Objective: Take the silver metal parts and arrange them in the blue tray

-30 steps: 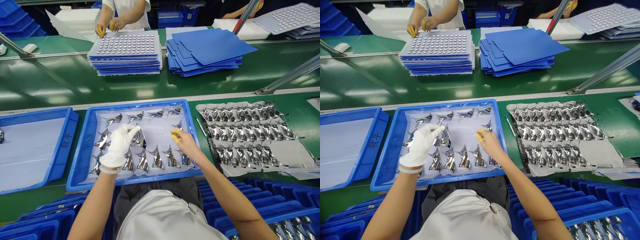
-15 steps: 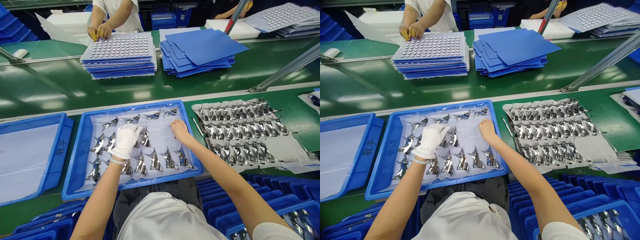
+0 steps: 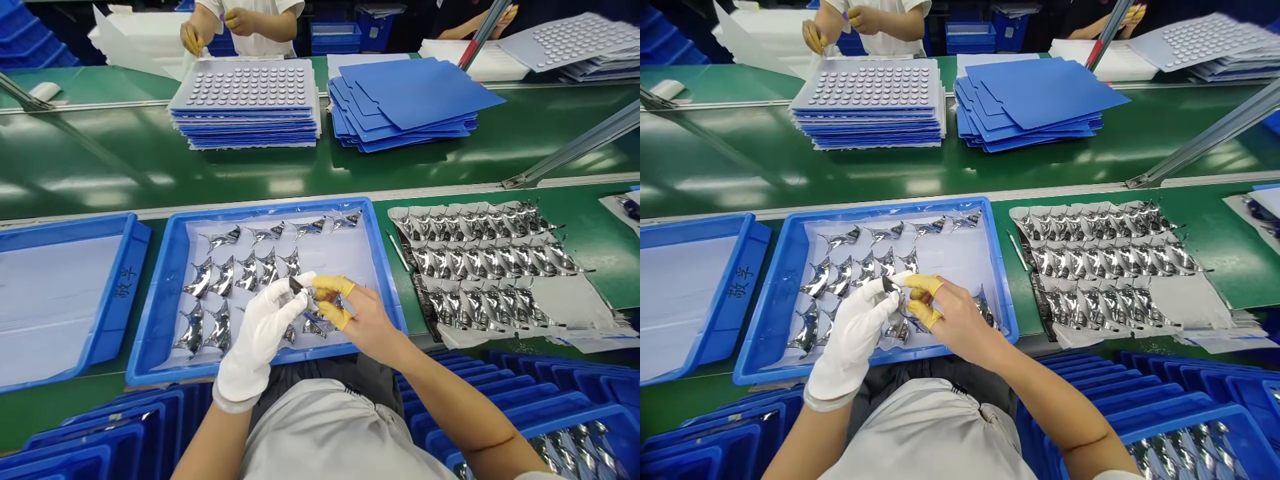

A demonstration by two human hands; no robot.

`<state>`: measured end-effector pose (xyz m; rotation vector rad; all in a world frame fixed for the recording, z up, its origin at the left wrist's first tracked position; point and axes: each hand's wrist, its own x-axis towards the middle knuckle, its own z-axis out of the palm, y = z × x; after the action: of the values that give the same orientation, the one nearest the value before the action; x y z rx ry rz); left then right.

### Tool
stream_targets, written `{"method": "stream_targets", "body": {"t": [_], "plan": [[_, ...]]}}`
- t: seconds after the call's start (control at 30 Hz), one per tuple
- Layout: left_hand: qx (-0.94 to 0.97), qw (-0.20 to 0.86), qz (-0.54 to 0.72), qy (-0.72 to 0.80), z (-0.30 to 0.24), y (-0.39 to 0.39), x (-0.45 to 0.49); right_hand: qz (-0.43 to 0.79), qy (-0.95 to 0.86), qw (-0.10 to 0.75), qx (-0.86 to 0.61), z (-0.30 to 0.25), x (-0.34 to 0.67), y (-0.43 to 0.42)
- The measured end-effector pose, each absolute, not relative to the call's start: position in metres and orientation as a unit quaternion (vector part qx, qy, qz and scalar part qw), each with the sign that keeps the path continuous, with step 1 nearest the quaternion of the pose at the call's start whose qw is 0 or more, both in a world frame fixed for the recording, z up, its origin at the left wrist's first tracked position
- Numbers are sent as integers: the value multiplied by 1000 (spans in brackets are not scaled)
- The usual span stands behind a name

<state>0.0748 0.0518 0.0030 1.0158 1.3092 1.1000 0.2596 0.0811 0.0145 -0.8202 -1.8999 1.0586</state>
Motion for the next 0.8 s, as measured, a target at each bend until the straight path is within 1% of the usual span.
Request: {"method": "stream_targets", "body": {"t": [0.13, 0.27, 0.37, 0.5, 0.6, 0.7, 0.8], "plan": [[390, 532, 497, 564, 4, 37, 72, 470, -736, 361, -327, 14, 261, 65], [357, 507, 515, 593, 10, 32, 76, 461, -746, 381, -294, 9, 258, 56], [319, 473, 538, 620, 15, 30, 80, 475, -741, 376, -291, 7, 254, 52], [283, 500, 549, 607, 20, 27, 80, 484, -728, 384, -297, 8, 251, 47], [284, 507, 570, 581, 23, 23, 77, 459, -737, 401, -290, 10, 250, 44], [310, 494, 580, 569, 25, 20, 73, 435, -755, 401, -282, 12, 249, 42], [331, 484, 565, 580, 27, 17, 71, 464, -737, 396, -290, 15, 247, 41]]}}
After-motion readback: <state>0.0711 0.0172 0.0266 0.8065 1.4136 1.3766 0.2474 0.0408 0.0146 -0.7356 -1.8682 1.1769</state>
